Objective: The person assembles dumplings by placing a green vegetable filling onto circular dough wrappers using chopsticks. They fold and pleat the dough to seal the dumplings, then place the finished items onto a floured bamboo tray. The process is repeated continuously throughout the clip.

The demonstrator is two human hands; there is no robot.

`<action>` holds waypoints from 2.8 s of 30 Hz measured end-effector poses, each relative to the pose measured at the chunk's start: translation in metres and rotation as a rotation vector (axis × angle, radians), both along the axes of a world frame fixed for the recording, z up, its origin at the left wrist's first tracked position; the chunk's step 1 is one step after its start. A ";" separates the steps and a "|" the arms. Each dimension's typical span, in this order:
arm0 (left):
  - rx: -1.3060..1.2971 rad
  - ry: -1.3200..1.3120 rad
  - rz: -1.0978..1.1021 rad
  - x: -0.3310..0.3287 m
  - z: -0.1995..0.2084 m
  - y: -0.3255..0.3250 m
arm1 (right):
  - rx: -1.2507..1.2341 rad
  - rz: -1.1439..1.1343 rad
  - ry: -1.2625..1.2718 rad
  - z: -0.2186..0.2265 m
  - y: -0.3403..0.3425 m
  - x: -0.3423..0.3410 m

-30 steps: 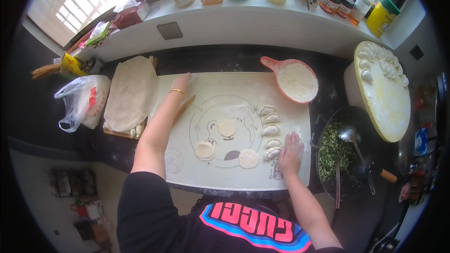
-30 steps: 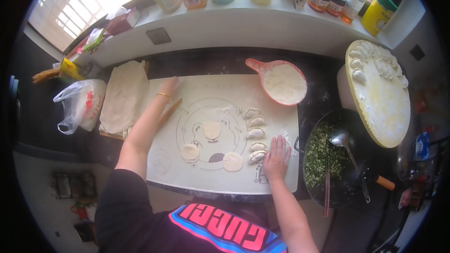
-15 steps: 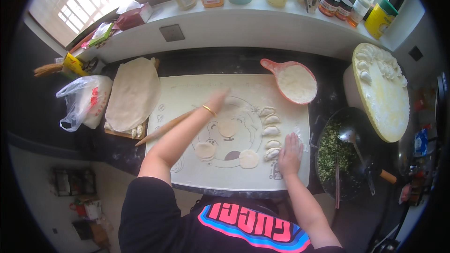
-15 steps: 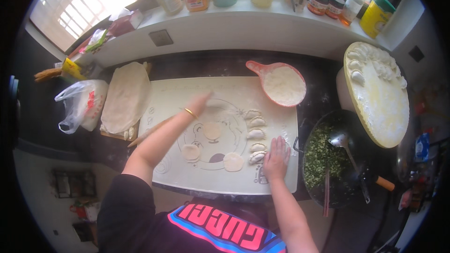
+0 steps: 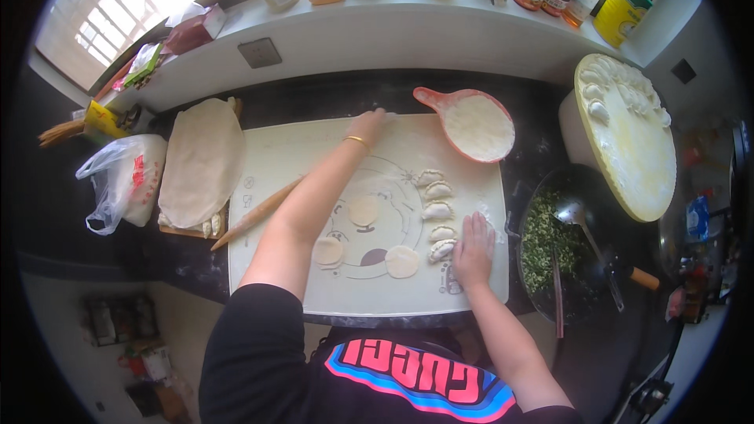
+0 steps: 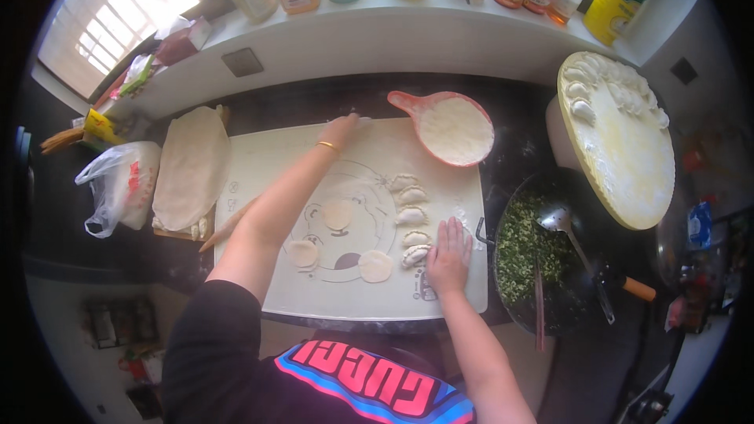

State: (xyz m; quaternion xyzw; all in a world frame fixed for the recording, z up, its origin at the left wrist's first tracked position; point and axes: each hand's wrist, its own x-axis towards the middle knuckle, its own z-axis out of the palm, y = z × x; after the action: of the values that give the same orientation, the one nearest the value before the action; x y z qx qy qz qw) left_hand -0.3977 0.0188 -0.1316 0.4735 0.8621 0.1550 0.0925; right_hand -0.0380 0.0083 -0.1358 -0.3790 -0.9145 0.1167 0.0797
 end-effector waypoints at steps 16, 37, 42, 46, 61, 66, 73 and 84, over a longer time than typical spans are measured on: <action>-0.056 0.045 -0.448 0.045 0.012 0.024 | -0.001 -0.012 0.010 -0.003 -0.001 0.001; -0.108 0.025 -0.173 0.026 -0.011 -0.052 | 0.042 0.003 0.039 -0.007 0.000 0.001; -0.173 -0.128 -0.272 0.078 0.013 -0.092 | 0.048 -0.002 0.040 -0.007 -0.001 0.002; 0.140 -0.104 -0.066 0.046 0.005 -0.097 | 0.050 0.002 0.052 -0.009 -0.001 0.002; 0.165 -0.320 0.142 -0.042 -0.035 -0.070 | 0.031 -0.022 0.015 -0.008 -0.001 0.001; 0.021 -0.156 0.142 -0.070 -0.006 -0.111 | 0.027 -0.028 0.017 -0.006 -0.002 0.000; -0.165 -0.157 0.159 -0.036 0.001 -0.230 | 0.037 -0.013 0.026 -0.007 -0.002 -0.001; 0.198 0.060 0.517 -0.104 -0.059 -0.258 | 0.045 0.002 -0.005 -0.010 -0.002 0.001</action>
State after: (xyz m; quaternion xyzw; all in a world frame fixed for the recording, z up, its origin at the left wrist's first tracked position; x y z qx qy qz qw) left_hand -0.5018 -0.2393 -0.1904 0.2492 0.9373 0.2428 -0.0226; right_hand -0.0365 0.0066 -0.1458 -0.3764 -0.9175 0.0954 0.0857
